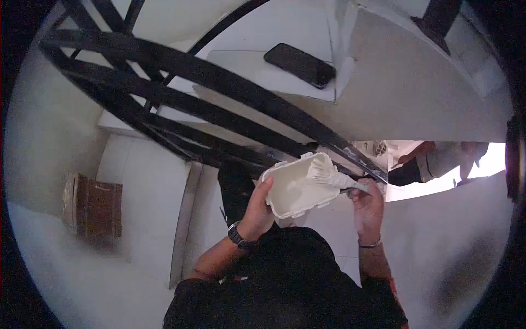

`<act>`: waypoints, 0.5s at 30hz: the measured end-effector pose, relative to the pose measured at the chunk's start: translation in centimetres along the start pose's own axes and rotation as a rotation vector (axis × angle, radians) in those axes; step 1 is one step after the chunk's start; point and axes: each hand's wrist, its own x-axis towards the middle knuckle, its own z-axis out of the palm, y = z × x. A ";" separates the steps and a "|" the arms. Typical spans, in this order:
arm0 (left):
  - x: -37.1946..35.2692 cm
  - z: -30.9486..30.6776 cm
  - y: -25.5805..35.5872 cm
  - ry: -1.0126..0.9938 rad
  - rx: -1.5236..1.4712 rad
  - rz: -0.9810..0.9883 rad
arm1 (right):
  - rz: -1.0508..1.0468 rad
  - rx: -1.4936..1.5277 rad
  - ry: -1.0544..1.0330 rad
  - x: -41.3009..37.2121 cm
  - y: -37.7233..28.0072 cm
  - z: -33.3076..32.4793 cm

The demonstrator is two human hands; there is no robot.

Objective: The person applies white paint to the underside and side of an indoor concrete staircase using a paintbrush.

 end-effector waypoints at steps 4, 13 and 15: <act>1.2 1.4 -0.4 -0.046 -0.004 -0.022 | 0.136 0.257 0.053 -0.7 0.3 -0.7; 3.7 6.2 -2.6 -0.207 -0.093 -0.095 | 0.113 0.659 0.080 0.1 -1.1 -3.6; 5.3 7.9 -2.9 -0.261 -0.064 -0.123 | 0.027 0.683 0.133 0.2 -4.3 -2.8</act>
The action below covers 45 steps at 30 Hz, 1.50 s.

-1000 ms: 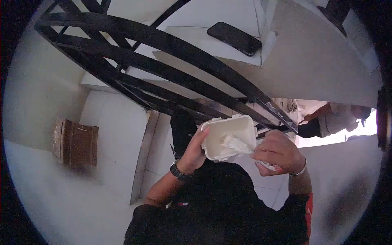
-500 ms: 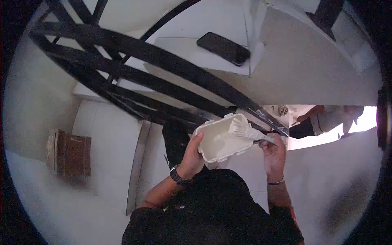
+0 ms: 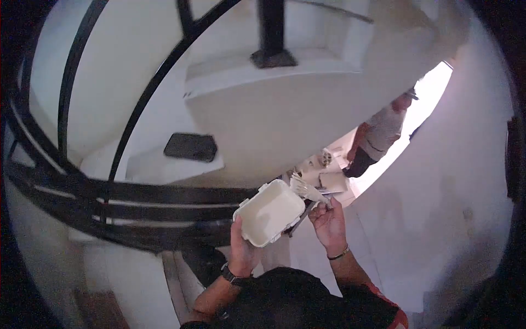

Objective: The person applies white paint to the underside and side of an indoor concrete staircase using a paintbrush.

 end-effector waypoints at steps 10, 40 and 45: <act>1.8 1.2 1.1 -0.140 0.047 -0.049 | -0.377 -0.089 -0.011 -1.0 -0.1 -2.5; 2.1 15.8 3.9 -0.450 0.252 -0.241 | -1.800 -0.886 -0.045 1.4 -25.9 23.4; 0.4 13.4 4.0 -0.401 0.251 -0.276 | -1.910 -1.334 -0.253 -1.0 -21.6 26.3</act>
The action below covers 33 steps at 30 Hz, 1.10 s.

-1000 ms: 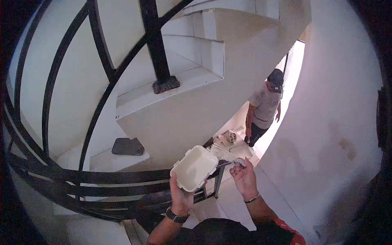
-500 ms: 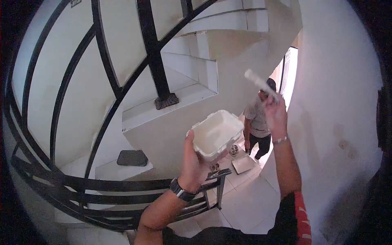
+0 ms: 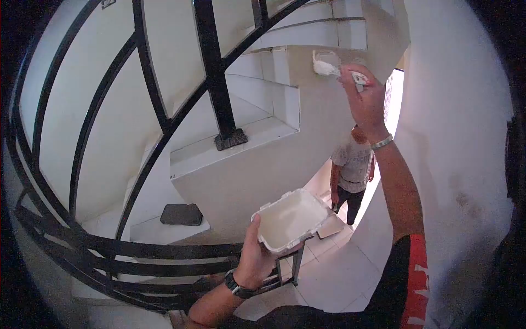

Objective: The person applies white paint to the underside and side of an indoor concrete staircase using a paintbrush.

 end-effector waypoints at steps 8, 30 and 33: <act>-2.8 -3.4 -2.2 0.104 0.053 0.021 | 0.143 0.001 0.127 1.9 1.7 -4.6; -7.1 -6.8 -4.3 0.281 0.060 0.034 | 0.221 0.034 0.104 0.9 6.5 -4.0; -7.1 -7.8 -5.0 0.274 0.025 0.048 | 0.155 -0.020 0.194 1.2 10.1 -5.8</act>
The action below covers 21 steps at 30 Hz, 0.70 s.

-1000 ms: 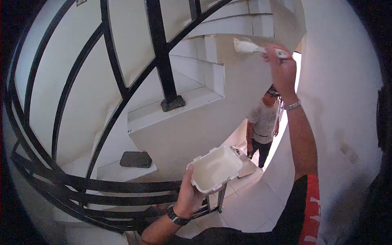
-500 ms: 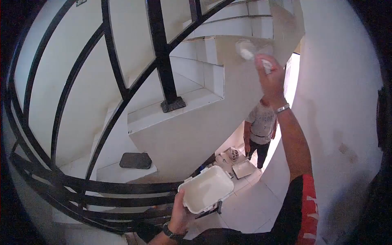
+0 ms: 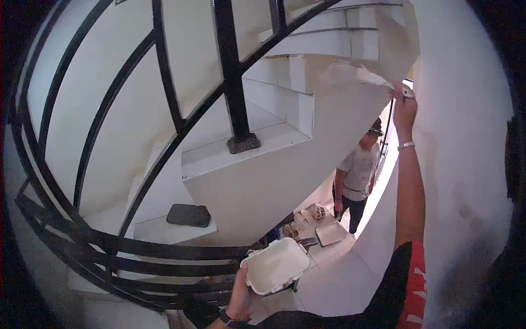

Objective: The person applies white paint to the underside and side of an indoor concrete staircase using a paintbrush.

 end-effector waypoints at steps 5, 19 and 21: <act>-0.8 -0.4 0.4 0.054 0.064 -0.044 | -0.081 -0.104 0.031 -0.6 -0.9 -0.2; -1.0 -0.6 0.8 0.041 -0.031 -0.036 | -0.071 0.094 -0.191 -5.2 -10.2 2.6; -1.3 -0.9 0.7 0.057 -0.046 -0.047 | -0.101 -0.029 -0.068 -3.0 -8.9 1.3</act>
